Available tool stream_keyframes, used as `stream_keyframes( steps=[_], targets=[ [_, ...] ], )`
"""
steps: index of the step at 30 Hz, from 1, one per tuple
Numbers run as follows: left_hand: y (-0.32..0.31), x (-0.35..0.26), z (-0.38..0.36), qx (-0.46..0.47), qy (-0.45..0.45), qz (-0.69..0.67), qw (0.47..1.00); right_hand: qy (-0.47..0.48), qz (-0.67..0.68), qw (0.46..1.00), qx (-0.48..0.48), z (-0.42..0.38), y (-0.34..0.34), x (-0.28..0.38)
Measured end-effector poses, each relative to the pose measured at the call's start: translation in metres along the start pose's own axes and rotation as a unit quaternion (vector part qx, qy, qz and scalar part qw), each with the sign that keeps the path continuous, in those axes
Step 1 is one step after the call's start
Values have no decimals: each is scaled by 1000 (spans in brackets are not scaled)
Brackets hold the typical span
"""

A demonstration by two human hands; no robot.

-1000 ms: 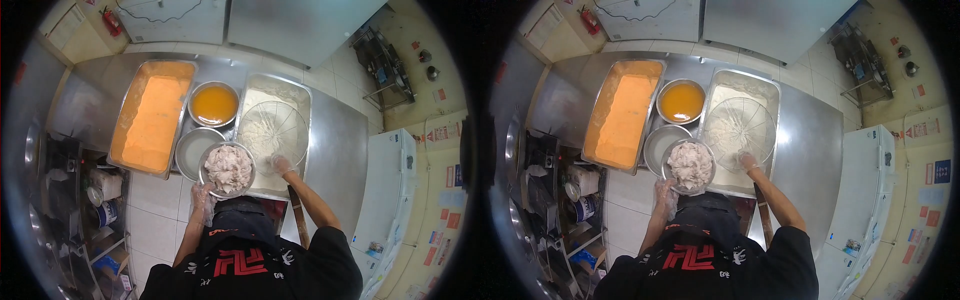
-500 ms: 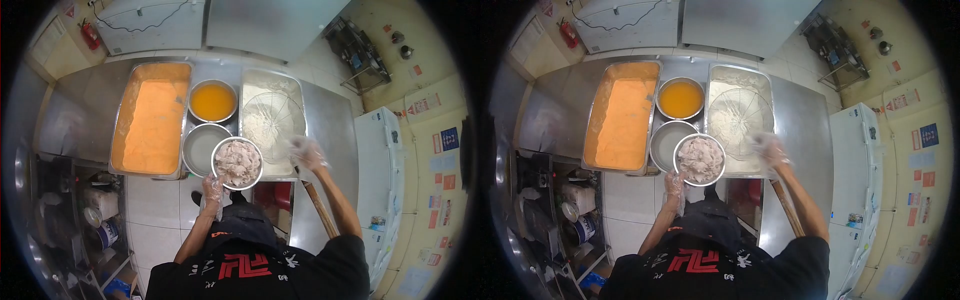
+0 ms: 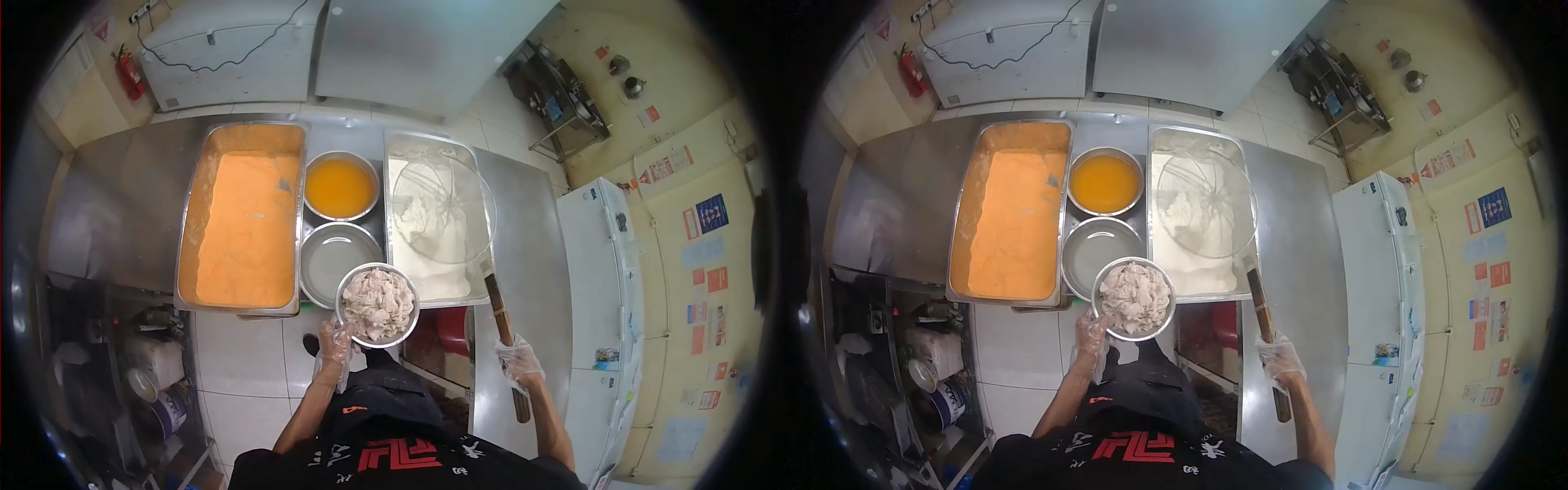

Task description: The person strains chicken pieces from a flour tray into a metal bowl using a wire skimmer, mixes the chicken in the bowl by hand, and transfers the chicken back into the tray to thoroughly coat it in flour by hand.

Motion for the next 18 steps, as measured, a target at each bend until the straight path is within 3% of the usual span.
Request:
stream_keyframes(
  steps=[1, 3, 4, 6, 7, 9, 13, 15, 18],
  targets=[
    [7, 6, -1, 6, 108, -33, 994, -4, 6, 1000, -5, -7, -1, -8],
    [13, 7, -2, 16, 112, -43, 993, 232, -167, 942, -177, -9, 0, -1],
    [12, 5, -2, 23, 116, -52, 992, 232, -165, 942, -177, -3, 0, -3],
    [13, 4, -7, 9, 105, -65, 992, 321, -138, 907, -234, 8, -3, -2],
    [15, 7, -7, 3, 114, -29, 993, 323, -134, 907, -234, 17, -7, -1],
    [18, 16, -7, 7, 130, -1, 991, 233, -183, 914, -278, 34, -18, -4],
    [17, 15, -25, -45, 117, -81, 989, 261, -154, 909, -288, 88, -56, -19],
    [18, 9, -29, -23, 122, -72, 990, 217, -191, 896, -338, 108, -80, -24],
    [31, 25, -32, 2, 125, -71, 990, 267, -208, 871, -356, 115, -94, -27]
  ],
)
Point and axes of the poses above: each hand's wrist, its own z-axis towards the middle knuckle, its own y-axis out of the back of the hand, x = y × z, the point moved 3 cm from there along z, towards the middle knuckle, and after that the axes turned 10 degrees about -x, right-handed, at the moved point
